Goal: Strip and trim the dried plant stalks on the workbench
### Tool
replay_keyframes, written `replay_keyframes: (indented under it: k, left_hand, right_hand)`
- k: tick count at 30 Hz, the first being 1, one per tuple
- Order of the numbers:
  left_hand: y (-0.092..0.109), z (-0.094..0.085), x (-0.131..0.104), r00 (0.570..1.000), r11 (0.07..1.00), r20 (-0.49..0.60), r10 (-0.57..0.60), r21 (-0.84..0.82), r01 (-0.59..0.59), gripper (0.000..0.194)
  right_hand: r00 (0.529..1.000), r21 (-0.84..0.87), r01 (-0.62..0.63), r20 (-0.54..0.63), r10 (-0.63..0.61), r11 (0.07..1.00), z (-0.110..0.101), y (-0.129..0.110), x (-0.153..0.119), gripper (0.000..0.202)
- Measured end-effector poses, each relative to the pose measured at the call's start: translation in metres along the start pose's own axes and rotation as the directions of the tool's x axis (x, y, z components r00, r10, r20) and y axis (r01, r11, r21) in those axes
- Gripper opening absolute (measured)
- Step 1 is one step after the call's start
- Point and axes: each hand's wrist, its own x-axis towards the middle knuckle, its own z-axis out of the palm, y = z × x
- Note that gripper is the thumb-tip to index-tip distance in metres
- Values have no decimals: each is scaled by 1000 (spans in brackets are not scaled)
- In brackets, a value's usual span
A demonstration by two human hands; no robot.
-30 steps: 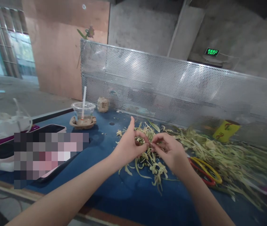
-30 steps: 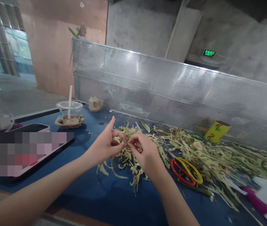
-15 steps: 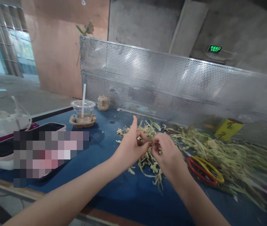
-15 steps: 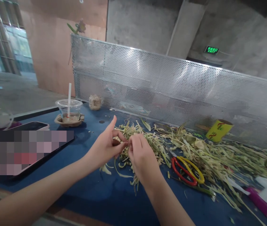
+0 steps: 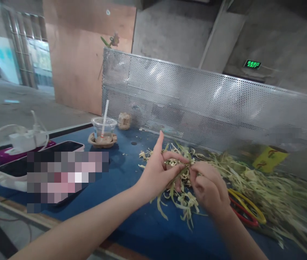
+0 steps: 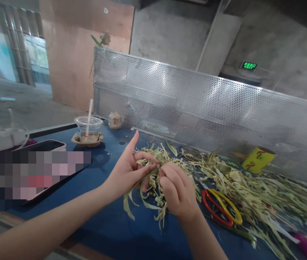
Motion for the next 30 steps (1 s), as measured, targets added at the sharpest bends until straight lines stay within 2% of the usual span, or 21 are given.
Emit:
replay_keyframes:
  k: [5, 11, 18, 23, 27, 30]
  left_hand:
    - [1, 0, 1, 1000, 1000, 30, 7, 4, -7, 93]
    - [0, -1, 3, 1000, 995, -15, 9, 103, -7, 92]
    - [-1, 0, 4, 999, 994, -32, 29, 110, -25, 93]
    - [-1, 0, 4, 996, 992, -71, 46, 120, -38, 92]
    - [-1, 0, 4, 993, 982, -86, 76, 176, -60, 87]
    - [-1, -2, 6, 988, 973, -116, 105, 219, -77, 83]
  right_hand:
    - [999, 33, 47, 14, -47, 998, -1, 3, 2, 16]
    - [999, 93, 20, 41, -24, 995, -5, 2, 8, 19]
    - [986, 229, -105, 149, 72, 968, -8, 2, 13, 22]
    - [985, 234, -156, 105, 135, 960, -6, 3, 9, 25]
    - [943, 209, -301, 208, 259, 930, -6, 0, 13, 23]
    - [918, 191, -365, 235, 319, 911, -7, -4, 20, 20]
